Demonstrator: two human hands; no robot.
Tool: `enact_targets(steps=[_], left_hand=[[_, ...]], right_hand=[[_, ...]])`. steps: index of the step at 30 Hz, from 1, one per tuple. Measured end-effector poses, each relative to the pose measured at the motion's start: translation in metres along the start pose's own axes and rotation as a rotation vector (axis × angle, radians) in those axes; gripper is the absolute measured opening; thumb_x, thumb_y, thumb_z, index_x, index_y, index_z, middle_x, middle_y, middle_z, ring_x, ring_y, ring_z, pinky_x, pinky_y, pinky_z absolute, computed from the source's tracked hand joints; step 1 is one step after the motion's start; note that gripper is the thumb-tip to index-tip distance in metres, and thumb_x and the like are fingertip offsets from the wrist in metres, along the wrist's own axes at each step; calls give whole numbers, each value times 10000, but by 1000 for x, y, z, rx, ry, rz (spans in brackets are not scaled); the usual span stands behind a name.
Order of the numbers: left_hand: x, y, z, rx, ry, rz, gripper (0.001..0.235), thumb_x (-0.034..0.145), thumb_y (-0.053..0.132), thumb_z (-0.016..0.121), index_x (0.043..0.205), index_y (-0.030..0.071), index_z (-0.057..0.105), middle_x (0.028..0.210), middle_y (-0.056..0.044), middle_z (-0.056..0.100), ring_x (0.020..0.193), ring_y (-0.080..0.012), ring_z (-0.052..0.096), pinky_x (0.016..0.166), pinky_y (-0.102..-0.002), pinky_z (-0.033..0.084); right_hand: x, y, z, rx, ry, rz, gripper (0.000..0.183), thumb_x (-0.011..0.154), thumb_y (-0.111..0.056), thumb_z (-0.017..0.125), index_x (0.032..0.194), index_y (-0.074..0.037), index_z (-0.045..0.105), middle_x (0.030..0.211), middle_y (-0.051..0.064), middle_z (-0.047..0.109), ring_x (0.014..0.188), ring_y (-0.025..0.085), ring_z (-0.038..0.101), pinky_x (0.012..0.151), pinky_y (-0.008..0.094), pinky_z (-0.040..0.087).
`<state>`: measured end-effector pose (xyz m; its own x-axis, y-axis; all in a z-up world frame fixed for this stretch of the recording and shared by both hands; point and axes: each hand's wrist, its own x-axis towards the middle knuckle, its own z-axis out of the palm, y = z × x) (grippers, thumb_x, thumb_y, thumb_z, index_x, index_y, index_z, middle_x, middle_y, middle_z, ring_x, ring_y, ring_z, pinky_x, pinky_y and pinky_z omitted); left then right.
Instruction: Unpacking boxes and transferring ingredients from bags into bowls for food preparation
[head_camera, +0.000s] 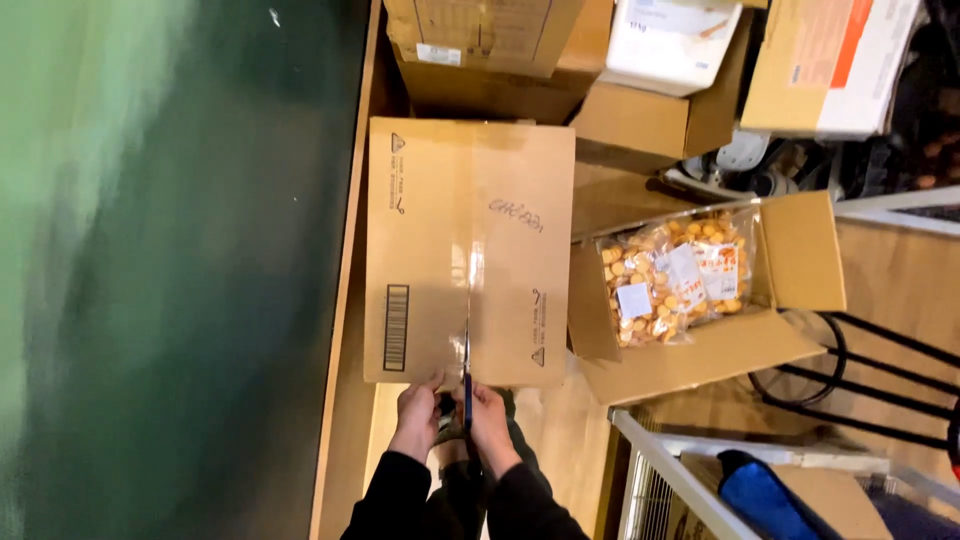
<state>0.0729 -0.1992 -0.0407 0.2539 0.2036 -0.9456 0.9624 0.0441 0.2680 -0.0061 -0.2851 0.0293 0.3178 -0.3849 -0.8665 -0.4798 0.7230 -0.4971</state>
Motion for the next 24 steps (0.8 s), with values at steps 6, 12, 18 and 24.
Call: enact_targets(steps=[6, 12, 18, 24], left_hand=[[20, -16, -11, -39, -120, 97, 241, 922, 163, 965, 851, 94, 745, 642, -57, 645, 478, -143, 458, 432, -345, 355], [-4, -2, -14, -31, -209, 58, 427, 977, 174, 952, 754, 166, 588, 578, 2, 500, 435, -108, 370, 399, -305, 251], [-13, 3, -13, 24, -158, 70, 190, 965, 140, 959, 872, 110, 796, 601, 3, 596, 479, -98, 440, 451, -297, 267], [-23, 5, -14, -22, -109, 41, 681, 958, 121, 968, 754, 216, 325, 612, -11, 423, 522, -147, 326, 511, -335, 230]], right_hand=[[8, 1, -4, 132, -53, 31, 191, 972, -76, 763, 819, -94, 649, 655, 24, 507, 566, 133, 456, 529, 299, 364], [-16, -60, -4, -114, -94, 142, 137, 916, -155, 737, 910, -106, 610, 682, 79, 584, 583, 214, 559, 563, 365, 402], [37, -87, -20, -286, -230, 168, 239, 1128, -269, 531, 1194, -71, 646, 932, 53, 647, 802, 185, 645, 778, 348, 657], [134, -220, 14, 50, -249, 40, 146, 1008, -363, 636, 931, -253, 579, 675, 61, 651, 574, 259, 682, 577, 415, 534]])
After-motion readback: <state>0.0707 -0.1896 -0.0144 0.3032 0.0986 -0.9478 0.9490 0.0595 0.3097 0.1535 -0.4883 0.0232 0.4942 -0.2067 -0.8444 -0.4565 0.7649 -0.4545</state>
